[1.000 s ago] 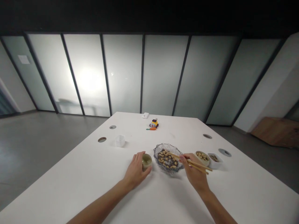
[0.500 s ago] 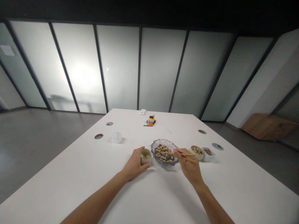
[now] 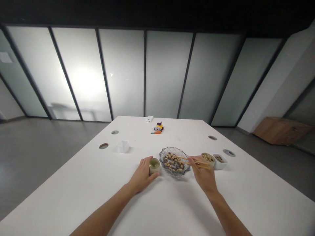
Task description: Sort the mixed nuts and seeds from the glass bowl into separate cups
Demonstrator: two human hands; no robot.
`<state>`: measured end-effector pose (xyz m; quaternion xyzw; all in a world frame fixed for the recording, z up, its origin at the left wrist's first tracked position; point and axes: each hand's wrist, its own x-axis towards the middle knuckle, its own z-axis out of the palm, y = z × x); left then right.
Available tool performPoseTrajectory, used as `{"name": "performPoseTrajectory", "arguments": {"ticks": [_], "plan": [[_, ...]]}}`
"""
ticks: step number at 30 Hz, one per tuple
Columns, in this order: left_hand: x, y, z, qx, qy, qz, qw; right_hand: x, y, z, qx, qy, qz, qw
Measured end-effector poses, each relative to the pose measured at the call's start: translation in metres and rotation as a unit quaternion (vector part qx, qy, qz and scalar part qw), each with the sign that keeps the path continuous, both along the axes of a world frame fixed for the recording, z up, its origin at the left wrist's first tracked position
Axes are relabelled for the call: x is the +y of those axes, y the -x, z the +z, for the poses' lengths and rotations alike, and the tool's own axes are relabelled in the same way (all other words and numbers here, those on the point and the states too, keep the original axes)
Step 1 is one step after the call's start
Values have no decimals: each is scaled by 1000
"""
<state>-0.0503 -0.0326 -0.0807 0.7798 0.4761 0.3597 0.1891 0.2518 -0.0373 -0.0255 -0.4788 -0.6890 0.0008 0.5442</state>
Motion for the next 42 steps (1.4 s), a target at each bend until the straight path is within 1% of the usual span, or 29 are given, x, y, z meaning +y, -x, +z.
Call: {"name": "performPoseTrajectory", "arguments": {"ticks": [3,6,14,20,24,30,34,38,42], "plan": [[0,0,-2,-1,-13,-2,1000,1,3,-2,-6,10,12,1000],[1,0,-3,4,-7,-4,1000,1,5,-2,-6,13,16,1000],[0,0,-1,0,1,0,1000,-1,6,2,-16,-17,7,1000],[-1,-1,1,6,12,3,1000,-4,8,3,-16,-20,-2,1000],[-1,-1,0,6,1,2,1000,-5,10,3,-16,-11,6,1000],[-2,0,2,7,3,0,1000,-6,11,3,-6,17,14,1000],[-1,0,1,8,-4,-1,1000,-6,12,3,2,17,13,1000],[-1,0,1,14,0,0,1000,-5,9,3,6,2,4,1000],[-2,-1,2,15,8,2,1000,-2,3,0,34,7,-32,999]]}}
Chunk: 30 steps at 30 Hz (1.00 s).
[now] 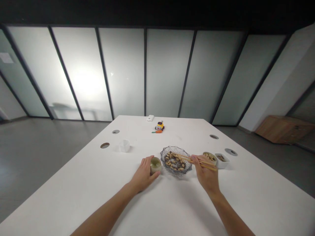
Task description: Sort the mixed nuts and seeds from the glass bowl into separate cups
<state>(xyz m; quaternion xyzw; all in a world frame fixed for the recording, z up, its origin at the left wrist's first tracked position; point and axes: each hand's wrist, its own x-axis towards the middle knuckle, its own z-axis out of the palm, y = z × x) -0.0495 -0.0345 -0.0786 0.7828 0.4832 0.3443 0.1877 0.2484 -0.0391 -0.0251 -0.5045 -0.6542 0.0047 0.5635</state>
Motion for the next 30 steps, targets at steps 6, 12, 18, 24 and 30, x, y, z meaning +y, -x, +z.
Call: {"name": "performPoseTrajectory", "arguments": {"ticks": [6,12,18,24,30], "plan": [[0,1,-1,-2,-12,-2,1000,4,-3,-3,72,15,-15,997],[0,0,0,-1,-3,0,1000,0,0,0,25,-3,-22,999],[-1,0,1,-3,-10,0,1000,0,6,-2,-6,-6,35,999],[-1,0,2,-1,-3,1,1000,4,7,-12,-5,27,70,997],[0,0,0,-4,-8,-1,1000,4,9,-12,-8,39,54,998]]}}
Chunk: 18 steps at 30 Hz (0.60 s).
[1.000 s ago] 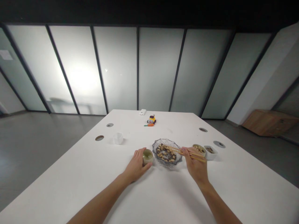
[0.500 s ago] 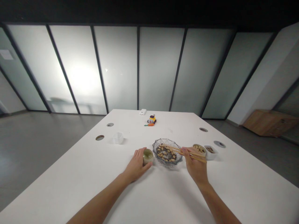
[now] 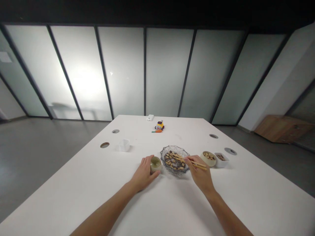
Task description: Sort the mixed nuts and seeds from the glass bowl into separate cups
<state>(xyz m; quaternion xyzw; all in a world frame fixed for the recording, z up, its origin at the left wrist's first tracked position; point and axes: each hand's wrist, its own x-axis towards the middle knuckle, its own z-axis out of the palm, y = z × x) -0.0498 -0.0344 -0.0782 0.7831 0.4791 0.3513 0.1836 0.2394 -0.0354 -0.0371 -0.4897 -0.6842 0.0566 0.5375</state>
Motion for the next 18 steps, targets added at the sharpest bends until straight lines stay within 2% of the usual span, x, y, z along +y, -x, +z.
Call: {"name": "performPoseTrajectory", "arguments": {"ticks": [12,18], "plan": [[0,0,0,3,5,-1,1000,0,-1,1,-10,-10,-18,1000],[0,1,0,7,6,-1,1000,-3,-3,5,30,-10,-47,998]]}}
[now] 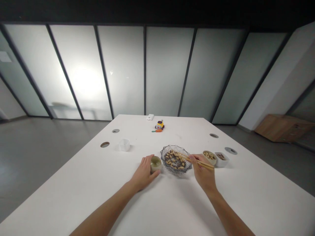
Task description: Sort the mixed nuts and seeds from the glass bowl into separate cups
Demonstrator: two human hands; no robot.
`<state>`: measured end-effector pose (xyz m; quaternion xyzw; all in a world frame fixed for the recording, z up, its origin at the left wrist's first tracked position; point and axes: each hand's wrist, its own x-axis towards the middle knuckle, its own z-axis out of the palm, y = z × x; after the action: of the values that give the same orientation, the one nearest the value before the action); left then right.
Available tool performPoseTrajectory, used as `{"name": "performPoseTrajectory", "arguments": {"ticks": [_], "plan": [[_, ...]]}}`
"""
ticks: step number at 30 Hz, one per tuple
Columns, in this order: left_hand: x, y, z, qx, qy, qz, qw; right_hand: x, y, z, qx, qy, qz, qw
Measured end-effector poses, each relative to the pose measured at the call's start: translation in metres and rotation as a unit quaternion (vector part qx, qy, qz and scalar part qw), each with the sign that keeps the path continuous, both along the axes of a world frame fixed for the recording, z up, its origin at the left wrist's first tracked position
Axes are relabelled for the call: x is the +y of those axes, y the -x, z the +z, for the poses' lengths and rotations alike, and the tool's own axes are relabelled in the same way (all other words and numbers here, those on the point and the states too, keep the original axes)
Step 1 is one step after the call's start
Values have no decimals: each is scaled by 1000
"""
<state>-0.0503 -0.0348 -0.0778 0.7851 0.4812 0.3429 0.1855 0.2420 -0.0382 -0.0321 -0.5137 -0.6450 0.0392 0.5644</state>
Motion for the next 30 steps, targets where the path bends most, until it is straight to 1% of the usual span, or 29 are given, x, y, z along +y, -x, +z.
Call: {"name": "performPoseTrajectory", "arguments": {"ticks": [2,4,8,11,14,16,19,23,30], "plan": [[0,0,0,-1,-3,1,1000,-2,0,2,27,7,-4,1000],[0,0,0,-3,-5,1,1000,-5,2,5,56,11,8,998],[0,-1,0,-2,2,5,1000,-13,10,12,82,21,77,993],[0,-1,0,3,8,8,1000,-19,15,16,69,12,113,991],[-1,-1,-1,1,2,7,1000,-20,15,18,46,-32,93,994],[-1,-1,-1,0,-2,4,1000,-18,13,18,12,-62,76,995],[0,-1,0,2,-2,5,1000,-15,9,16,-44,-83,80,992],[0,-1,0,3,3,7,1000,-10,8,10,-78,-78,101,989],[0,-1,-1,0,-6,4,1000,-7,9,4,-58,-29,122,990]]}}
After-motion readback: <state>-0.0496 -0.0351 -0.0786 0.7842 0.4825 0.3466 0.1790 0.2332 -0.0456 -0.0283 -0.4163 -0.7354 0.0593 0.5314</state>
